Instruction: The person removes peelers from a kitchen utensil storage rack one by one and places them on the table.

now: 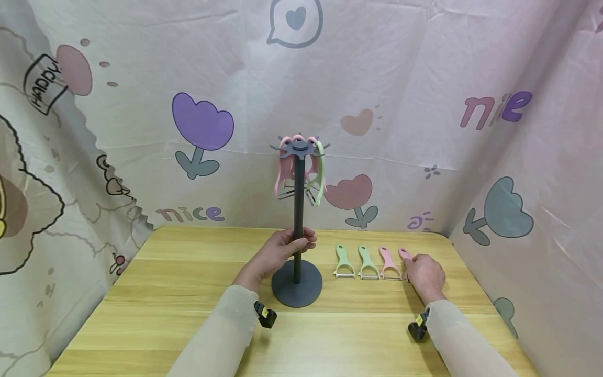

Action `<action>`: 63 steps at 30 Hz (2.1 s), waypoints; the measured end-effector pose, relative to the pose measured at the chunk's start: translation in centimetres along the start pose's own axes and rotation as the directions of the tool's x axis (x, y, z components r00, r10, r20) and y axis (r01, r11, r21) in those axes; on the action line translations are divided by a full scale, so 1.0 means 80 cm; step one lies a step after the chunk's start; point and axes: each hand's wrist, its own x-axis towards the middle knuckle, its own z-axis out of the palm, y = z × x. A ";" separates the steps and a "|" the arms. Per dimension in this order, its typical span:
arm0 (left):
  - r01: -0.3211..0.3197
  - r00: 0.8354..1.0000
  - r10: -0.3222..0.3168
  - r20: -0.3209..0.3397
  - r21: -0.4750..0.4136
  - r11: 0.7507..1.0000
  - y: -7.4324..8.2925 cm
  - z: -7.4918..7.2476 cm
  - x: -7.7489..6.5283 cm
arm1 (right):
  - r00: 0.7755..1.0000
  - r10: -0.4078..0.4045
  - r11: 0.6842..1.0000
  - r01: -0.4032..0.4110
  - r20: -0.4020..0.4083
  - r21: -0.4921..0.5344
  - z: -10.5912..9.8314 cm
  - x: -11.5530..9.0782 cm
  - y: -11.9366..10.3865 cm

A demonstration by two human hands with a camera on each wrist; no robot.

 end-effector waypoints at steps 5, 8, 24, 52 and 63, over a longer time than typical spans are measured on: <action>0.004 1.000 -0.004 0.001 0.004 1.000 0.001 0.000 0.000 | 1.000 0.007 1.000 -0.007 -0.001 -0.004 0.000 0.000 -0.001; 0.006 1.000 -0.006 -0.002 0.008 1.000 0.002 0.000 -0.001 | 1.000 0.020 1.000 -0.020 -0.005 -0.007 0.002 0.000 -0.002; -0.005 1.000 0.006 -0.014 0.023 1.000 0.005 0.000 -0.001 | 1.000 0.008 1.000 -0.008 0.001 -0.019 0.000 -0.001 -0.003; -0.008 1.000 0.009 -0.030 0.033 0.999 0.006 0.002 -0.002 | 1.000 0.011 1.000 -0.011 -0.023 -0.018 0.004 0.000 0.000; -0.001 1.000 0.002 -0.027 0.018 1.000 0.004 0.003 -0.003 | 0.999 0.023 1.000 -0.023 -0.032 -0.005 0.005 -0.004 -0.001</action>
